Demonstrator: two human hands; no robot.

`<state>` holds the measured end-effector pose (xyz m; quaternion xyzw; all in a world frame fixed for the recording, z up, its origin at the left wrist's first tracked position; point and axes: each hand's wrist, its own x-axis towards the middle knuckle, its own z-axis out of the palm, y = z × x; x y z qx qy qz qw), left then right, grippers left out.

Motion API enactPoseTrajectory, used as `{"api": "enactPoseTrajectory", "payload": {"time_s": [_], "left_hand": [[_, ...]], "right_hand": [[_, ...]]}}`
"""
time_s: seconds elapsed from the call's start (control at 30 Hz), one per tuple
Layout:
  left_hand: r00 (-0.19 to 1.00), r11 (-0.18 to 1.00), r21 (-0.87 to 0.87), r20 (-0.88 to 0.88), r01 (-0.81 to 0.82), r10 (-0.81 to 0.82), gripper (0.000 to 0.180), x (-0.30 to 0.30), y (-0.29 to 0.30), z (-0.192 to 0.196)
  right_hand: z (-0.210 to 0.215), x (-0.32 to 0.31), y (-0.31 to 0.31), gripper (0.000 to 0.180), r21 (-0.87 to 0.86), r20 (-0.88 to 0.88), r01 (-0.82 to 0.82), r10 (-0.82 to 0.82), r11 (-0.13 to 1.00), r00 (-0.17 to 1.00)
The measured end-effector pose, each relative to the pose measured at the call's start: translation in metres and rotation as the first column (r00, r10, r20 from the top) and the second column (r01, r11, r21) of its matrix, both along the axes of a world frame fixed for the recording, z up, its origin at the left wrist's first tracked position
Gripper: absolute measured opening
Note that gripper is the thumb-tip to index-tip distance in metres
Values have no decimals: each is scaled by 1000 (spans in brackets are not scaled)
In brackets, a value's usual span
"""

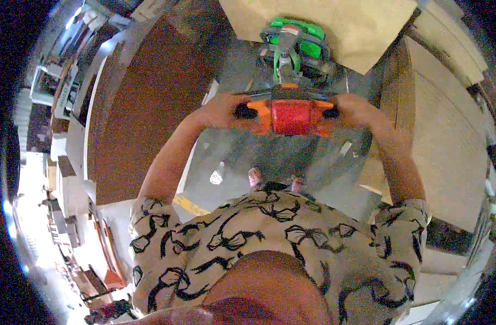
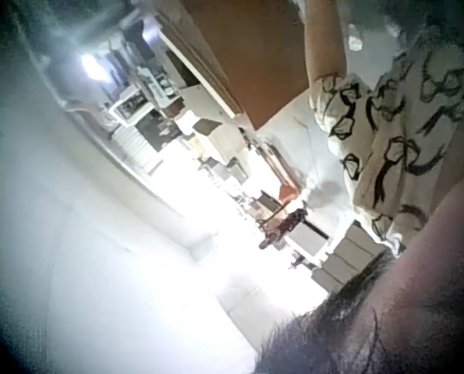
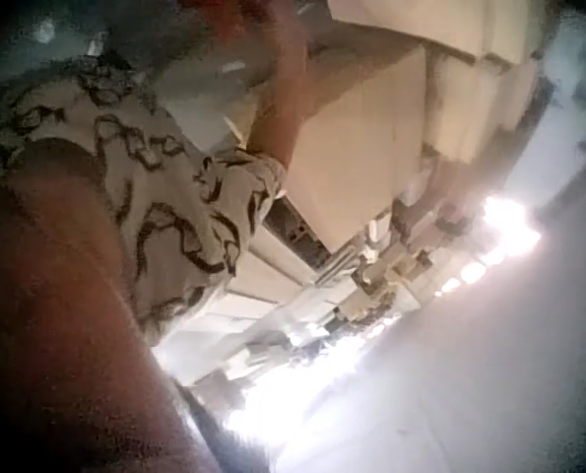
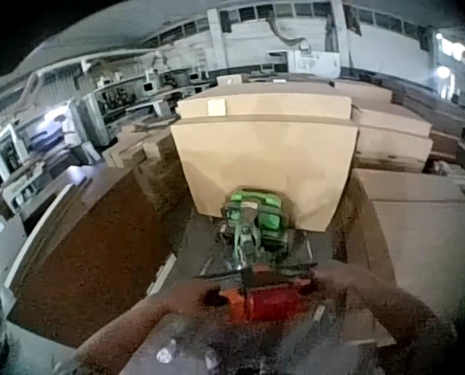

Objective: The person operates an electric pallet jack by manipulating the control handle to steer and transport large wooden panels across a manufacturing floor.

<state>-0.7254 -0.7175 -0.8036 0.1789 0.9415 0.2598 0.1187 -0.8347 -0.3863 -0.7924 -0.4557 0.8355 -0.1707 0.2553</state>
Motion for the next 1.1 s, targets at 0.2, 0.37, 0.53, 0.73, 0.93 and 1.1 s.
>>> {"api": "enactPoseTrajectory", "payload": {"time_s": [0.2,0.37,0.53,0.73,0.93,1.1], "left_hand": [[988,961,-234,-73,-146,133,61,22,27,17],[987,946,-317,-161,-72,22,63,26,22,-3],[961,979,-200,-276,-41,-16,59,36,18,-20],[885,989,-126,-465,-82,14,54,46,21,-31],[904,986,-156,-427,-54,-18,61,54,21,-37],[941,984,-168,-339,-66,6,51,67,24,-26]], "right_hand": [[-4,17,-3,50,108,-180,145,-124,984,976],[-3,36,-5,53,178,-263,207,-156,962,952],[-11,43,-4,53,173,-273,237,-185,956,944],[-6,49,-1,51,142,-268,257,-212,956,940],[-6,59,3,52,207,-194,285,-246,936,950],[11,70,-4,72,262,-87,269,-255,927,963]]}}
